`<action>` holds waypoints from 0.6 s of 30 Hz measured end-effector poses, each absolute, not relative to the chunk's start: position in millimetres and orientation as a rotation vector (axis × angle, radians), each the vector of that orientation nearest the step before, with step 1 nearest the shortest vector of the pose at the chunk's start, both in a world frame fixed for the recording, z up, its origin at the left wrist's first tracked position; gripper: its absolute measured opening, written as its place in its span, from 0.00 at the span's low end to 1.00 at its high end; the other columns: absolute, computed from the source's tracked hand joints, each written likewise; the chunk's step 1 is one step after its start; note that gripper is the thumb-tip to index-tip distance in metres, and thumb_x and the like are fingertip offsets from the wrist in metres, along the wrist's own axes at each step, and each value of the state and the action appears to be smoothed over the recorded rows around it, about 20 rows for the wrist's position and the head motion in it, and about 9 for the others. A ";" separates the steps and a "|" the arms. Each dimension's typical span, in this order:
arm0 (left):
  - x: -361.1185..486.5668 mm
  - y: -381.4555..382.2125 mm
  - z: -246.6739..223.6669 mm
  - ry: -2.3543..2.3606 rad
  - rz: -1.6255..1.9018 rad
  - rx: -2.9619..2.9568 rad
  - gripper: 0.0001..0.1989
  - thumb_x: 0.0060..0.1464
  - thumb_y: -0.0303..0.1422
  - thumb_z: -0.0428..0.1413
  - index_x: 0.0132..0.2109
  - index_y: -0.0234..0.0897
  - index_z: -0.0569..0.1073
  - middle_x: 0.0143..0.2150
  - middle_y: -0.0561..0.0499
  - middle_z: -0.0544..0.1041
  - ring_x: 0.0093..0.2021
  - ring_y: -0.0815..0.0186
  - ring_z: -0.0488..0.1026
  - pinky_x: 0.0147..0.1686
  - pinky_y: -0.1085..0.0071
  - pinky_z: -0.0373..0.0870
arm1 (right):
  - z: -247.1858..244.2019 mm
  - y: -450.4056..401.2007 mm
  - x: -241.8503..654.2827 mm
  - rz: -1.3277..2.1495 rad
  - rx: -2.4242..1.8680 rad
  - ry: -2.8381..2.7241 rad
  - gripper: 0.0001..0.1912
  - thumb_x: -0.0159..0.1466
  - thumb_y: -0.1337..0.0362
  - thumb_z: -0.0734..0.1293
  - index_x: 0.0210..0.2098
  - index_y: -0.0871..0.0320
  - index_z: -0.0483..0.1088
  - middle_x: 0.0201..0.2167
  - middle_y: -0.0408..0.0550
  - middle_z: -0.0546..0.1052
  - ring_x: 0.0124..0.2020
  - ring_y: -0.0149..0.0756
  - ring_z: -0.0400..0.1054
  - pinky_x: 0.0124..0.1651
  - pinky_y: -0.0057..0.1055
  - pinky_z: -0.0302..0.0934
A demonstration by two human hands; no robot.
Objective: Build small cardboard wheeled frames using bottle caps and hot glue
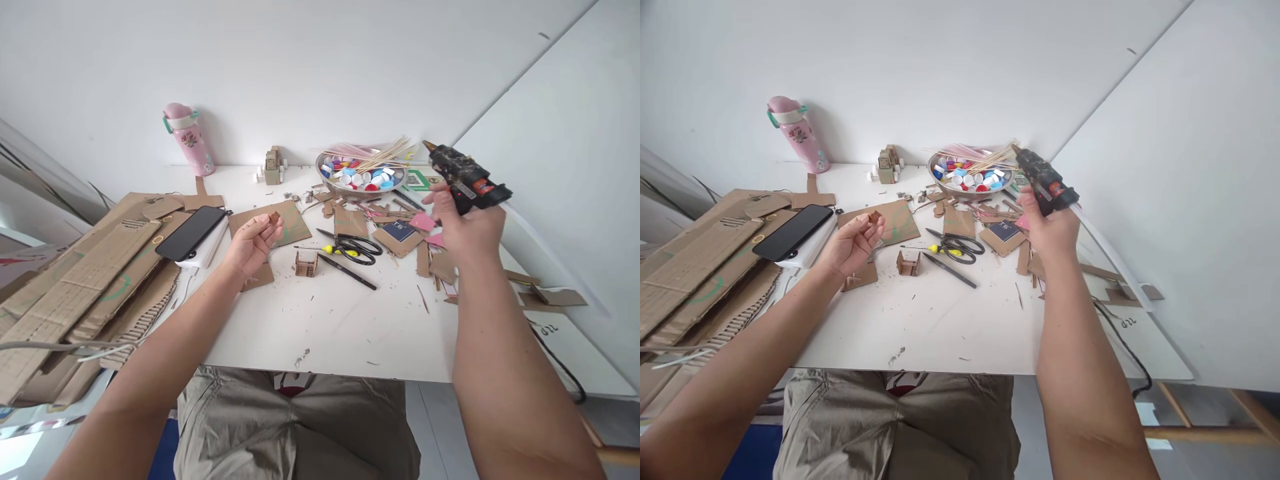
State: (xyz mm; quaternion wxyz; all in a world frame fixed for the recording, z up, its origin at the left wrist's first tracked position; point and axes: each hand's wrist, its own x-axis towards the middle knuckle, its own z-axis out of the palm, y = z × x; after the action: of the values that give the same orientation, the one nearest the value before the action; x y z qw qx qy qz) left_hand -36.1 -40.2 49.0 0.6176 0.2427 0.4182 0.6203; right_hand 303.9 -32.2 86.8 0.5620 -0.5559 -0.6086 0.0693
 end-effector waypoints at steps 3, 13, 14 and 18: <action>-29.2 -46.1 58.8 0.937 1.428 0.507 0.14 0.64 0.18 0.60 0.31 0.37 0.76 0.35 0.50 0.87 0.44 0.66 0.90 0.63 0.69 0.82 | 82.4 -38.1 280.6 0.454 -1.025 -1.496 0.40 0.56 0.18 0.70 0.29 0.51 0.74 0.27 0.49 0.80 0.23 0.37 0.69 0.29 0.40 0.68; -14.5 -58.4 72.7 0.924 1.356 0.364 0.18 0.69 0.17 0.55 0.30 0.36 0.75 0.30 0.52 0.84 0.37 0.69 0.88 0.59 0.71 0.83 | 73.9 -66.6 211.5 1.213 -0.801 -1.542 0.38 0.57 0.21 0.74 0.27 0.53 0.73 0.23 0.43 0.76 0.16 0.27 0.55 0.22 0.35 0.59; -14.7 -58.8 71.7 0.924 1.348 0.362 0.17 0.69 0.17 0.56 0.31 0.36 0.75 0.30 0.53 0.84 0.36 0.69 0.88 0.58 0.72 0.83 | 72.5 -68.2 208.1 1.245 -0.797 -1.549 0.39 0.57 0.21 0.73 0.27 0.53 0.73 0.22 0.43 0.74 0.16 0.27 0.55 0.21 0.35 0.59; -20.0 -58.1 64.4 0.898 1.289 0.422 0.13 0.67 0.20 0.60 0.34 0.38 0.76 0.33 0.54 0.86 0.38 0.67 0.89 0.53 0.72 0.84 | 69.3 -75.0 198.1 1.296 -0.826 -1.580 0.40 0.57 0.19 0.72 0.29 0.52 0.74 0.16 0.37 0.66 0.17 0.30 0.56 0.22 0.34 0.57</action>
State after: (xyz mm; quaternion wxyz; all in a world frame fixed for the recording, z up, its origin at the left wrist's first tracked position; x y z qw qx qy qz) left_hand -20.0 -58.1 64.4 0.6872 0.1886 0.4009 0.5757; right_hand 198.1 -75.0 69.3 0.4518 -0.3344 -0.6394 0.5246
